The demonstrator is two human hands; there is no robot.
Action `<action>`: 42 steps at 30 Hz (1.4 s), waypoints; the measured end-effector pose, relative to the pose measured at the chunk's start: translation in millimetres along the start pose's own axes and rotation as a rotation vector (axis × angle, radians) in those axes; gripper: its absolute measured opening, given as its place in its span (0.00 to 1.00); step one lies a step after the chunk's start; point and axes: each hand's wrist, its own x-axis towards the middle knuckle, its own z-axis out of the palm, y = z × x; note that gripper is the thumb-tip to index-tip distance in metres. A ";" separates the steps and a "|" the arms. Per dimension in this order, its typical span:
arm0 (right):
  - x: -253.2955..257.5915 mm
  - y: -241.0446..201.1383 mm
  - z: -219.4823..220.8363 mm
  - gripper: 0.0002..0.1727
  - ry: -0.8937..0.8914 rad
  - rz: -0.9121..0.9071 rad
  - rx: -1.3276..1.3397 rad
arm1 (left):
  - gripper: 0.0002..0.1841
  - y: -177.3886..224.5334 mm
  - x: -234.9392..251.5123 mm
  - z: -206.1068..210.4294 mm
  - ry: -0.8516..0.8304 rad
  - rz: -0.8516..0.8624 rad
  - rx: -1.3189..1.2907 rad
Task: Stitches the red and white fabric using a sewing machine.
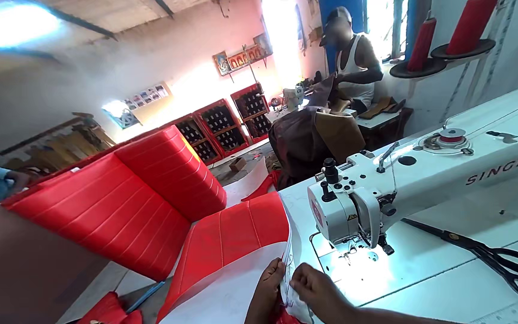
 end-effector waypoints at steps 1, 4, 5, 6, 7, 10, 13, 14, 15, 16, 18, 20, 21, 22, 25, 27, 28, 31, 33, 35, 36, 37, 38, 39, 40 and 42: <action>6.6 1.8 -4.8 0.18 0.031 0.080 0.052 | 0.13 -0.2 -0.3 0.2 -0.009 0.001 -0.011; 23.4 3.1 -10.7 0.20 0.072 0.239 0.181 | 0.13 -1.3 -0.9 0.6 -0.032 0.000 -0.034; 28.3 1.0 -12.0 0.22 0.058 0.281 0.188 | 0.13 -2.0 -0.6 0.3 -0.041 0.002 -0.041; 32.9 -1.8 -13.8 0.23 0.031 0.317 0.165 | 0.12 -2.9 -0.3 -0.1 -0.048 0.004 -0.049; 37.3 -4.6 -15.9 0.22 0.003 0.335 0.123 | 0.13 -3.2 -0.2 -0.3 -0.053 0.005 -0.052; 43.3 -9.7 -22.3 0.17 0.069 0.176 0.092 | 0.13 -2.8 -1.4 0.8 -0.036 0.006 -0.035; 46.7 -15.5 -24.9 0.11 0.244 -0.140 0.358 | 0.13 -3.3 0.0 -2.4 -0.032 0.015 -0.004; 46.7 -17.0 -25.5 0.11 0.247 -0.171 0.414 | 0.13 -3.7 0.0 -2.8 -0.032 0.016 -0.005; 45.3 -16.5 -26.2 0.13 0.230 -0.161 0.414 | 0.13 -4.1 0.2 -3.1 -0.035 0.016 -0.011; 42.1 -14.8 -27.5 0.16 0.196 -0.119 0.375 | 0.13 -5.0 0.6 -3.3 -0.037 0.016 -0.021; 35.8 -5.0 -28.2 0.24 0.113 -0.026 0.251 | 0.13 -5.4 1.0 -3.4 -0.038 0.015 -0.020; 32.8 9.9 -23.9 0.18 0.076 0.002 0.133 | 0.14 -5.1 0.9 -3.6 -0.039 0.015 -0.016; 31.5 14.1 -21.4 0.16 0.061 0.018 0.088 | 0.14 -5.3 0.9 -3.8 -0.042 0.015 -0.021; 30.1 15.6 -19.4 0.16 0.047 0.038 0.055 | 0.14 -5.7 0.9 -3.9 -0.044 0.015 -0.025; 29.2 12.0 -16.8 0.15 0.035 0.055 0.011 | 0.13 -6.3 1.2 -3.6 -0.038 0.011 -0.023; 29.5 5.5 -16.6 0.16 0.038 0.062 -0.049 | 0.13 -7.5 1.6 -4.6 -0.051 0.016 -0.012; 30.1 2.0 -16.9 0.16 0.034 0.074 -0.092 | 0.13 -8.7 2.1 -5.8 -0.070 0.024 -0.008; 36.3 -6.4 -18.1 0.14 0.007 0.179 -0.168 | 0.12 -9.7 2.1 -8.0 -0.135 0.044 0.002; 42.4 -6.8 -17.8 0.12 -0.026 0.250 -0.135 | 0.13 -6.9 0.4 -7.4 -0.152 0.056 0.033; 42.7 -3.0 -18.3 0.11 -0.056 0.243 0.004 | 0.13 -6.2 -0.7 -6.5 -0.150 0.063 0.042; 39.6 -1.5 -19.0 0.10 -0.060 0.189 0.130 | 0.12 -6.6 -0.1 -6.4 -0.147 0.062 0.031; 36.3 0.1 -19.7 0.08 -0.068 0.108 0.272 | 0.11 -7.0 0.9 -6.6 -0.143 0.057 0.018; 33.4 0.3 -20.8 0.07 -0.073 0.055 0.399 | 0.11 -7.1 2.0 -6.9 -0.140 0.055 0.014; 30.4 -1.2 -22.6 0.09 -0.067 0.051 0.481 | 0.12 -6.3 2.4 -6.6 -0.137 0.052 0.016; 27.7 -2.9 -24.5 0.14 -0.055 0.085 0.504 | 0.13 -5.5 2.0 -6.3 -0.135 0.047 0.020; 23.5 -3.3 -27.3 0.24 -0.060 0.185 0.402 | 0.13 -4.8 0.5 -5.6 -0.132 0.036 0.019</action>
